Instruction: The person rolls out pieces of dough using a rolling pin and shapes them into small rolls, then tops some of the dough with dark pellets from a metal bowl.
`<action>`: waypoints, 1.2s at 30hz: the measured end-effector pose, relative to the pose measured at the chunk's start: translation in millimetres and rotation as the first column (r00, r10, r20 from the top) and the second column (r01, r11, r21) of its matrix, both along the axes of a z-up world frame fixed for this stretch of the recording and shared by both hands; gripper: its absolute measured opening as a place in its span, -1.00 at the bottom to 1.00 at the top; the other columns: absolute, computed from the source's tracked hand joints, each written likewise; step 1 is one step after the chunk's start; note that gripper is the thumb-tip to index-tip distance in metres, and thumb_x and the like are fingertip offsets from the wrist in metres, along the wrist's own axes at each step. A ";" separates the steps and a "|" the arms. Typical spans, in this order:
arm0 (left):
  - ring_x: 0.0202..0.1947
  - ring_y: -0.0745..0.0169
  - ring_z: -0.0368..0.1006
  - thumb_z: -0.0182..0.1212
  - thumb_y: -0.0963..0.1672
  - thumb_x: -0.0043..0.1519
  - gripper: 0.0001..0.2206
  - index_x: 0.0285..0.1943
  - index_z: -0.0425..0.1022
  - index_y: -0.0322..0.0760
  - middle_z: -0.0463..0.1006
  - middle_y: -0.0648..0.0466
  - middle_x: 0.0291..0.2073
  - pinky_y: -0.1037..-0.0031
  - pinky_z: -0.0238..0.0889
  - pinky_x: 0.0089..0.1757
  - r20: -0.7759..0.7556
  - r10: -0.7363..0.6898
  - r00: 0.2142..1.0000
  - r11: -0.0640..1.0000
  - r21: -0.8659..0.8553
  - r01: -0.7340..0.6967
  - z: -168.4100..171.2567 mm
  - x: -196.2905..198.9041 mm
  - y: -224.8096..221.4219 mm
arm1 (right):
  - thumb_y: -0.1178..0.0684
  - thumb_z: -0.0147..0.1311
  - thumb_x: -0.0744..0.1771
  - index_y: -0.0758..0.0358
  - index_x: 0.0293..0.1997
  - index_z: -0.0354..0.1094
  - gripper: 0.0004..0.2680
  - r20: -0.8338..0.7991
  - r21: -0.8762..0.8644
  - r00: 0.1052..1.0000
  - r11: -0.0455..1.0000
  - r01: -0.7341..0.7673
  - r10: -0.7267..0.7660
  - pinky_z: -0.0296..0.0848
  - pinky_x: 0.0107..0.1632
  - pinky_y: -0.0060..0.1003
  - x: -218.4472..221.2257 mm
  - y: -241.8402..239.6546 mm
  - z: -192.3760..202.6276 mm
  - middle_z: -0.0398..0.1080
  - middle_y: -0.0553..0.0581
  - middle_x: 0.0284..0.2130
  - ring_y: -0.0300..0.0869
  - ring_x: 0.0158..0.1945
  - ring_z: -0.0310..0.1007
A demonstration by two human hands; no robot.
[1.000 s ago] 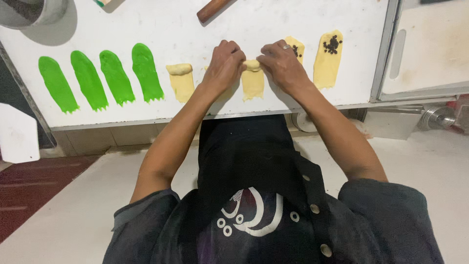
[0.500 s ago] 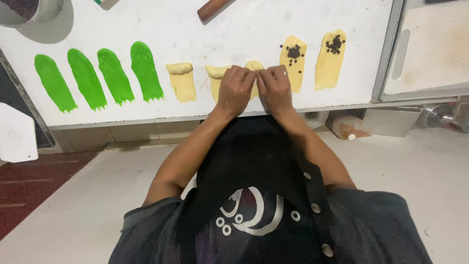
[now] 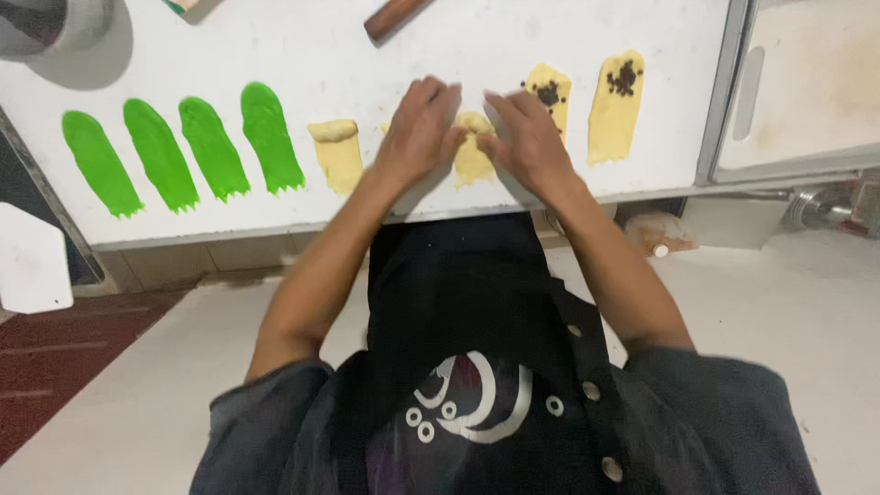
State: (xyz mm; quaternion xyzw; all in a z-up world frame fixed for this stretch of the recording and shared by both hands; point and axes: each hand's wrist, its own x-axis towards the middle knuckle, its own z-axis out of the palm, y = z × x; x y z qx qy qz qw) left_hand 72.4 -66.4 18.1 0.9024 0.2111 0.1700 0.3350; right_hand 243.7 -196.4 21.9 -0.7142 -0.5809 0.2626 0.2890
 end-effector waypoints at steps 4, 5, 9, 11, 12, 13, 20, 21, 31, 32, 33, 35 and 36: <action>-0.21 -0.10 0.44 0.37 -0.18 0.23 -0.84 -0.08 0.61 -0.40 0.55 -0.13 -0.23 0.21 0.32 -0.22 -0.339 -0.138 0.930 0.965 -0.257 0.050 -3.0 14.3 11.0 | 0.21 0.24 0.38 0.40 -0.01 0.53 -0.88 -0.031 -0.178 0.983 0.967 -0.182 0.179 0.59 -0.21 -0.24 4.2 29.2 5.2 0.51 0.30 -0.28 0.02 -0.26 0.49; -0.29 -0.18 0.50 0.31 -0.19 0.25 -0.91 -0.19 0.65 -0.37 0.59 -0.15 -0.30 0.17 0.31 -0.32 -0.306 -0.121 0.945 0.962 -0.269 0.036 -8.5 15.4 13.4 | 0.21 0.22 0.38 0.36 -0.03 0.57 -0.89 -0.129 -0.251 0.981 0.953 -0.171 0.142 0.64 -0.19 -0.26 6.5 35.5 12.0 0.55 0.33 -0.28 0.02 -0.25 0.53; -0.42 -0.01 0.43 0.22 -0.18 0.20 -0.88 -0.39 0.60 -0.27 0.56 -0.05 -0.46 0.18 0.20 -0.37 -0.134 -0.007 0.991 0.980 -0.199 -0.020 -21.0 22.9 26.2 | 0.25 0.29 0.36 0.39 -0.03 0.52 -0.88 -0.044 0.048 0.986 0.986 -0.158 0.160 0.46 -0.30 -0.27 24.6 36.0 -21.3 0.49 0.28 -0.29 -0.05 -0.34 0.44; -0.34 -0.19 0.45 0.32 -0.18 0.20 -0.92 -0.21 0.54 -0.29 0.49 -0.08 -0.32 0.12 0.25 -0.32 -0.166 0.013 0.986 0.991 -0.128 -0.035 -36.3 22.3 25.0 | 0.26 0.24 0.39 0.44 0.03 0.43 -0.86 0.169 0.227 0.968 0.948 -0.222 0.186 0.43 -0.18 -0.13 23.6 33.5 -37.8 0.36 0.29 -0.19 0.07 -0.13 0.35; -0.34 -0.19 0.45 0.32 -0.18 0.20 -0.92 -0.21 0.54 -0.29 0.49 -0.08 -0.32 0.12 0.25 -0.32 -0.161 0.015 0.987 0.993 -0.115 -0.034 -36.4 19.5 24.8 | 0.26 0.24 0.39 0.44 0.03 0.43 -0.86 0.177 0.239 0.967 0.945 -0.223 0.183 0.43 -0.18 -0.13 21.2 31.5 -36.0 0.36 0.29 -0.19 0.07 -0.13 0.35; -0.36 -0.13 0.45 0.37 -0.20 0.19 -0.90 -0.18 0.55 -0.31 0.49 -0.06 -0.32 0.17 0.27 -0.33 -0.091 -0.004 0.996 0.996 -0.091 -0.005 -36.4 17.1 24.9 | 0.21 0.25 0.41 0.44 0.01 0.42 -0.86 0.236 0.305 0.959 0.925 -0.226 0.156 0.44 -0.20 -0.16 19.3 29.7 -34.2 0.39 0.30 -0.21 0.06 -0.16 0.36; -0.34 0.17 0.07 -0.23 -0.04 0.44 -0.70 -0.38 0.08 -0.16 0.21 0.05 -0.45 0.25 -0.06 -0.29 -0.215 0.070 0.974 0.813 -0.553 -0.180 29.1 19.8 6.9 | 0.29 0.11 0.44 0.45 -0.13 0.41 -0.97 0.240 0.298 0.971 0.952 -0.068 -0.006 0.28 -0.27 -0.28 -9.7 14.3 -14.4 0.32 0.22 -0.44 -0.08 -0.35 0.21; -0.34 0.17 0.07 -0.23 -0.04 0.44 -0.70 -0.38 0.08 -0.16 0.21 0.05 -0.45 0.25 -0.06 -0.29 -0.210 0.069 0.975 0.817 -0.549 -0.176 16.7 17.0 8.3 | 0.29 0.11 0.44 0.45 -0.13 0.41 -0.97 0.245 0.303 0.969 0.951 -0.067 -0.010 0.28 -0.27 -0.28 -5.0 16.0 -13.8 0.32 0.22 -0.44 -0.08 -0.35 0.21; -0.21 0.03 0.37 0.26 -0.25 0.33 -0.97 -0.18 0.52 -0.39 0.43 -0.03 -0.31 0.35 0.32 -0.17 0.200 -0.135 0.970 0.973 0.210 0.092 -22.5 -15.3 -7.9 | 0.19 0.21 0.40 0.22 -0.03 0.51 -0.92 0.261 0.368 0.963 0.915 -0.166 0.070 0.34 -0.17 -0.23 2.3 -19.1 -30.9 0.39 0.18 -0.23 -0.03 -0.25 0.35; -0.29 0.09 0.29 0.31 -0.28 0.31 -0.93 -0.15 0.50 -0.44 0.46 -0.05 -0.34 0.42 0.26 -0.27 0.242 -0.060 0.968 0.987 0.159 0.021 -8.8 -10.0 -3.1 | 0.23 0.28 0.40 0.34 -0.02 0.48 -0.90 0.145 0.399 0.988 0.910 -0.113 0.059 0.29 -0.19 -0.25 3.2 -13.0 -27.1 0.39 0.24 -0.26 -0.07 -0.29 0.25; -0.29 0.09 0.29 0.31 -0.28 0.31 -0.93 -0.15 0.50 -0.44 0.46 -0.05 -0.34 0.42 0.26 -0.27 0.241 -0.058 0.969 0.988 0.155 0.020 -14.3 -11.7 -7.9 | 0.23 0.28 0.40 0.34 -0.02 0.48 -0.90 0.143 0.395 0.988 0.912 -0.113 0.060 0.29 -0.19 -0.25 1.7 -17.0 -27.9 0.39 0.24 -0.26 -0.07 -0.29 0.25; -0.36 0.04 0.19 0.25 -0.30 0.34 -0.83 -0.29 0.35 -0.41 0.28 -0.02 -0.40 0.33 0.14 -0.30 0.232 -0.103 0.967 0.984 0.168 0.065 -23.2 -12.3 -10.1 | 0.30 0.29 0.38 0.35 0.04 0.42 -0.84 0.193 0.350 0.974 0.918 -0.184 0.121 0.34 -0.24 -0.20 1.9 -16.5 -28.9 0.35 0.27 -0.24 0.02 -0.25 0.27; -0.36 0.04 0.19 0.25 -0.30 0.34 -0.83 -0.29 0.35 -0.41 0.28 -0.02 -0.40 0.33 0.14 -0.30 0.237 -0.109 0.965 0.982 0.177 0.067 -23.9 -12.1 -7.9 | 0.30 0.29 0.38 0.35 0.04 0.42 -0.84 0.200 0.357 0.973 0.916 -0.183 0.117 0.34 -0.24 -0.20 6.1 -18.2 -29.9 0.35 0.27 -0.24 0.02 -0.25 0.27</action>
